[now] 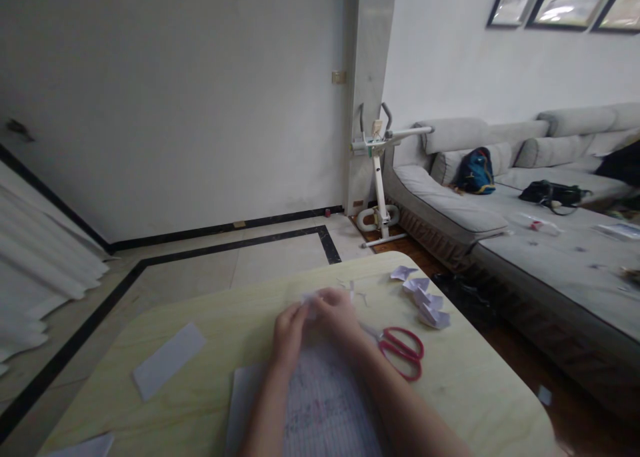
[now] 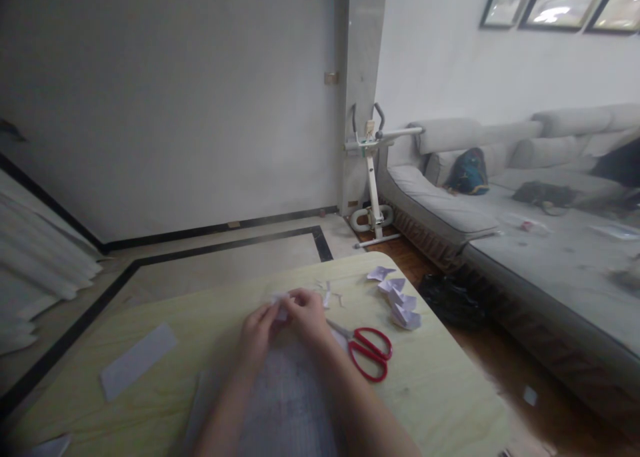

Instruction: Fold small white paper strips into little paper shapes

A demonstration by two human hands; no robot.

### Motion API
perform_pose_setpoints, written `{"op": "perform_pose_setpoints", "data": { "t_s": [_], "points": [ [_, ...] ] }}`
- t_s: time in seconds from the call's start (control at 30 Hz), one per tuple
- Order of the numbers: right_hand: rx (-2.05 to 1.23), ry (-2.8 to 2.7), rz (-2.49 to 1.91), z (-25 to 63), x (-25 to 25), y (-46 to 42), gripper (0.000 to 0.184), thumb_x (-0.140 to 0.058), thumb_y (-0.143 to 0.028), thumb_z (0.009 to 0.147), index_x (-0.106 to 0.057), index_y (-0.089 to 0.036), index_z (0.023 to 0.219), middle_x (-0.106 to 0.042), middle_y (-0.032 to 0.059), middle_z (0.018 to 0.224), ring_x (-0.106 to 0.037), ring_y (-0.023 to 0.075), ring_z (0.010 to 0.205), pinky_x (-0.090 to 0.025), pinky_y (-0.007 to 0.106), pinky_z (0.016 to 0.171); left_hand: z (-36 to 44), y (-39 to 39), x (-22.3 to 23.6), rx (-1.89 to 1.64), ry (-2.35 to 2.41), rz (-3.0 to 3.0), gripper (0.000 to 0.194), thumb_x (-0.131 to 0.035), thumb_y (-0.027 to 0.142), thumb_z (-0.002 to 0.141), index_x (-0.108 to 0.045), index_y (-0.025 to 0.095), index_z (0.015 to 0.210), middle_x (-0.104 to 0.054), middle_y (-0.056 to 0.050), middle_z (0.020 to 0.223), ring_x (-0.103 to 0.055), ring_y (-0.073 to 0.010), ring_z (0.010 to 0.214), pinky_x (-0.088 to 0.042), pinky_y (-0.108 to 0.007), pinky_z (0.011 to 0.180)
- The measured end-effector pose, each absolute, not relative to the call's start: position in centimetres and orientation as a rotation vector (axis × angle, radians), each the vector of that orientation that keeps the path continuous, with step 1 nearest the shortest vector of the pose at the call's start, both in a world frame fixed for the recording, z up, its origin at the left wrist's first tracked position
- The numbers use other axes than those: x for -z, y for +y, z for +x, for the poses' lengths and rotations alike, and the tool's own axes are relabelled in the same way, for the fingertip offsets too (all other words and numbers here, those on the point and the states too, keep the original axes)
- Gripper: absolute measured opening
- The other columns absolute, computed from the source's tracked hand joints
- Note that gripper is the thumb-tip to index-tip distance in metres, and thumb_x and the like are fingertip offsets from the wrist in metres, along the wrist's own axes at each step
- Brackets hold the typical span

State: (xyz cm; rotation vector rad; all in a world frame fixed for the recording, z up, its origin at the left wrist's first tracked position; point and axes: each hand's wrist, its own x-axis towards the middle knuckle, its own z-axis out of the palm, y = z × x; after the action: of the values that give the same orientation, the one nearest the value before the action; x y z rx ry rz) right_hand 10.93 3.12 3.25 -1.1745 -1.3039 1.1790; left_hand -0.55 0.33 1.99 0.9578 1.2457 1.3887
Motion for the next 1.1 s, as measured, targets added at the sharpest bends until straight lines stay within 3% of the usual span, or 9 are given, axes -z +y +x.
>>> {"op": "perform_pose_setpoints", "data": {
  "t_s": [0.2, 0.43, 0.7, 0.9, 1.1],
  "points": [
    [-1.186, -1.301, -1.174, 10.9, -3.2, 3.1, 0.014, -0.059, -0.025, 0.069, -0.066, -0.013, 0.067, -0.058, -0.0009, 0.052, -0.052, 0.0107, 0.048, -0.039, 0.019, 0.046, -0.6, 0.3, -2.1, -1.397, 1.29, 1.067, 0.032, -0.062, 0.04, 0.072, -0.069, 0.012, 0.085, -0.069, -0.006, 0.076, -0.062, -0.0207, 0.075, -0.046, -0.026, 0.066],
    [-1.316, -1.227, -1.099, 11.0, -3.7, 2.9, 0.02, -0.06, -0.031, 0.07, -0.063, -0.013, 0.063, -0.056, -0.0016, 0.05, -0.051, 0.0106, 0.047, -0.039, 0.019, 0.044, -0.5, 0.3, -1.9, -1.387, 1.253, 0.968, 0.034, -0.065, 0.043, 0.067, -0.07, 0.013, 0.084, -0.07, -0.005, 0.075, -0.063, -0.0204, 0.073, -0.046, -0.025, 0.063],
    [-1.312, -1.198, -1.089, 11.2, -3.9, 3.0, 0.021, -0.061, -0.033, 0.07, -0.061, -0.014, 0.061, -0.056, -0.0017, 0.053, -0.052, 0.0111, 0.05, -0.04, 0.021, 0.049, -0.5, 0.4, -1.5, -1.397, 1.251, 0.937, 0.034, -0.065, 0.042, 0.068, -0.069, 0.012, 0.083, -0.07, -0.007, 0.078, -0.063, -0.0226, 0.077, -0.047, -0.026, 0.063],
    [-1.167, -1.235, -1.142, 11.6, -4.1, 3.4, 0.022, -0.06, -0.032, 0.071, -0.064, -0.014, 0.059, -0.058, -0.0003, 0.055, -0.051, 0.012, 0.056, -0.04, 0.022, 0.054, -0.5, 0.5, -1.2, -1.425, 1.22, 0.944, 0.029, -0.062, 0.04, 0.071, -0.068, 0.012, 0.077, -0.069, -0.006, 0.072, -0.063, -0.02, 0.069, -0.048, -0.028, 0.065],
    [-1.268, -1.149, -1.066, 11.5, -3.2, 3.6, 0.018, -0.059, -0.029, 0.07, -0.064, -0.014, 0.061, -0.058, -0.0007, 0.056, -0.05, 0.0113, 0.055, -0.039, 0.021, 0.054, -0.4, 0.4, -1.8, -1.502, 1.213, 0.98, 0.029, -0.062, 0.04, 0.07, -0.068, 0.012, 0.076, -0.067, -0.005, 0.07, -0.062, -0.0197, 0.069, -0.048, -0.028, 0.063]
  ]
}}
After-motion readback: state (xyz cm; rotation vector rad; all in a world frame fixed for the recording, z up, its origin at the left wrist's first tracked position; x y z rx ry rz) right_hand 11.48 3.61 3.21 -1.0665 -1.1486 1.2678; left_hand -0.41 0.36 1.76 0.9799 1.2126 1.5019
